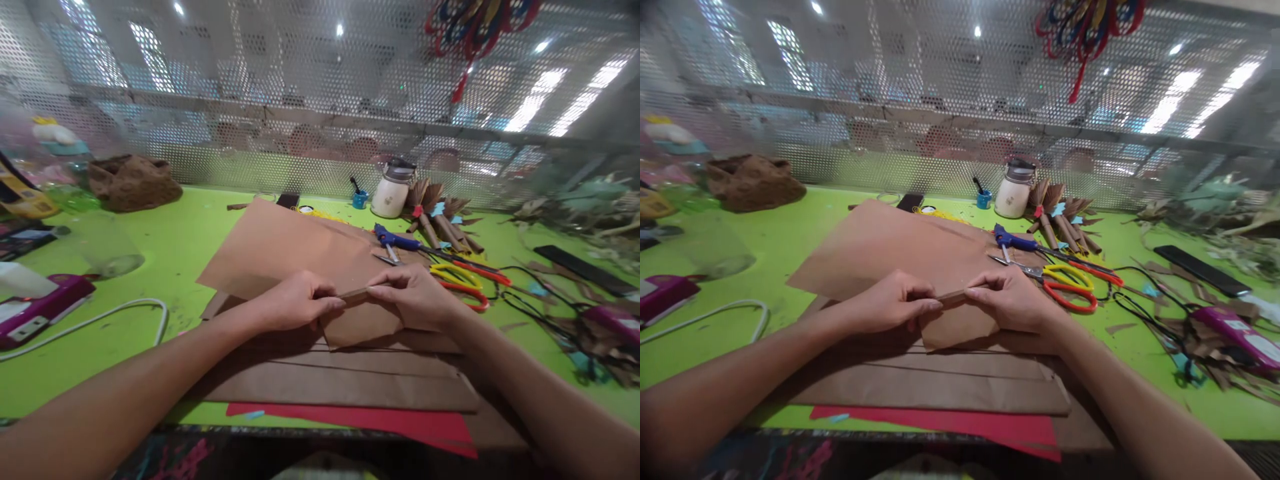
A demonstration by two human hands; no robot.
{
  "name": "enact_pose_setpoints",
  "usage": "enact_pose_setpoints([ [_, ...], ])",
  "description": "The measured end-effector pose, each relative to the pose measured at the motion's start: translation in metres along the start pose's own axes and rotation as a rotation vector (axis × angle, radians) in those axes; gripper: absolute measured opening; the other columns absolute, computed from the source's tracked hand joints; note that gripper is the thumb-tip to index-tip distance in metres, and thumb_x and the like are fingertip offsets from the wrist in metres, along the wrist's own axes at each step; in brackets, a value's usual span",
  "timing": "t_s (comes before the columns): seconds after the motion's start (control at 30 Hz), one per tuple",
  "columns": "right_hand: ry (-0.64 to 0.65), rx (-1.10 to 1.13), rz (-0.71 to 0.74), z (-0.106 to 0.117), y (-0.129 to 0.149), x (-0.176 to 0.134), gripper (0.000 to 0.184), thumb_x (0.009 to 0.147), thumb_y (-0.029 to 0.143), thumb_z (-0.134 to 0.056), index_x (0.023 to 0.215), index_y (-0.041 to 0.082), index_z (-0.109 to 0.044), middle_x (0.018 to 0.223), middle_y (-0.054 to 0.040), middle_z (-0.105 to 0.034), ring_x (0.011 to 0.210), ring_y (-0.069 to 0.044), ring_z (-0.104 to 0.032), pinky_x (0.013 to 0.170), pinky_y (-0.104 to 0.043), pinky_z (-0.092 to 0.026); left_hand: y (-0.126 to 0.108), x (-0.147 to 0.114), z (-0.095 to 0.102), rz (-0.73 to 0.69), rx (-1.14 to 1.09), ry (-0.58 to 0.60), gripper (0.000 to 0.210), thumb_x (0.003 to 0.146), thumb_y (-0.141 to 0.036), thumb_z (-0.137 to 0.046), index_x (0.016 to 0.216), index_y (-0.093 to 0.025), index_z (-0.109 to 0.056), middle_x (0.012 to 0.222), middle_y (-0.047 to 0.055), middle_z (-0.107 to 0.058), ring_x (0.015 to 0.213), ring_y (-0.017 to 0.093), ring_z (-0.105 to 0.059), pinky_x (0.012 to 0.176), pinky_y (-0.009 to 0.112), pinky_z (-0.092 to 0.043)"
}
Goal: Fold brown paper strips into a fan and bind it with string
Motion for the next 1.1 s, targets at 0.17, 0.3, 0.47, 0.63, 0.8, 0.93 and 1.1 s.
enact_pose_setpoints([
  [0.17,-0.009,-0.039,-0.039,0.003,0.001,0.000,0.030,0.071,0.041,-0.072,0.073,0.011,-0.070,0.055,0.0012,-0.054,0.050,-0.008,-0.042,0.047,-0.022,-0.029,0.002,0.001,0.002,0.004,0.019,-0.013,0.031,0.085,-0.039,-0.050,0.071,-0.014,-0.062,0.055,-0.001,-0.058,0.051,0.011,-0.053,0.049,0.021,-0.035],
  [0.3,-0.032,-0.068,-0.017,0.005,0.005,-0.001,0.034,0.070,0.045,-0.071,0.070,0.011,-0.068,0.049,0.0038,-0.046,0.047,-0.007,-0.035,0.045,-0.022,-0.023,0.002,0.001,0.004,-0.011,0.001,-0.024,0.036,0.084,-0.043,-0.051,0.065,-0.014,-0.060,0.052,-0.001,-0.056,0.049,0.011,-0.051,0.047,0.020,-0.034],
  [0.47,-0.086,-0.080,0.029,0.016,0.006,0.001,0.035,0.072,0.047,-0.069,0.070,0.012,-0.069,0.053,0.0032,-0.045,0.051,-0.007,-0.035,0.046,-0.022,-0.025,0.008,0.004,0.006,-0.003,-0.145,-0.042,0.038,0.084,-0.048,-0.051,0.069,-0.014,-0.059,0.055,0.000,-0.059,0.052,0.012,-0.055,0.051,0.021,-0.039],
  [0.63,-0.034,-0.157,0.011,0.025,0.001,0.004,0.038,0.078,0.049,-0.062,0.076,0.012,-0.070,0.051,0.0028,-0.047,0.049,-0.008,-0.040,0.046,-0.021,-0.029,0.015,0.007,0.006,0.045,-0.241,-0.037,0.038,0.085,-0.050,-0.049,0.075,-0.014,-0.058,0.055,0.001,-0.061,0.048,0.010,-0.054,0.047,0.020,-0.036],
  [0.8,-0.003,-0.125,-0.023,0.026,-0.003,0.003,0.038,0.079,0.050,-0.061,0.079,0.014,-0.070,0.052,0.0026,-0.051,0.045,-0.008,-0.044,0.044,-0.021,-0.032,0.016,0.007,0.006,0.064,-0.298,-0.071,0.038,0.084,-0.051,-0.051,0.075,-0.014,-0.056,0.049,-0.001,-0.058,0.041,0.009,-0.050,0.042,0.019,-0.031],
  [0.93,-0.017,-0.086,-0.023,0.024,-0.001,0.002,0.039,0.077,0.052,-0.062,0.080,0.014,-0.070,0.053,0.0025,-0.053,0.046,-0.008,-0.046,0.044,-0.021,-0.034,0.016,0.007,0.008,0.035,-0.289,-0.066,0.037,0.084,-0.050,-0.051,0.076,-0.014,-0.055,0.053,-0.001,-0.058,0.044,0.009,-0.051,0.044,0.019,-0.034],
  [1.1,-0.052,-0.128,-0.004,0.017,0.011,-0.002,0.040,0.078,0.051,-0.062,0.077,0.012,-0.070,0.050,0.0022,-0.049,0.046,-0.008,-0.041,0.043,-0.021,-0.032,0.010,0.006,0.010,-0.042,-0.194,-0.034,0.036,0.085,-0.046,-0.051,0.073,-0.013,-0.057,0.059,-0.001,-0.057,0.052,0.009,-0.050,0.051,0.021,-0.037],
])
Point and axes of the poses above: each hand's wrist, its own x-axis towards the middle knuckle, its own z-axis out of the back of the hand, y = z × x, the point moved 7 cm from there along x, towards the middle knuckle
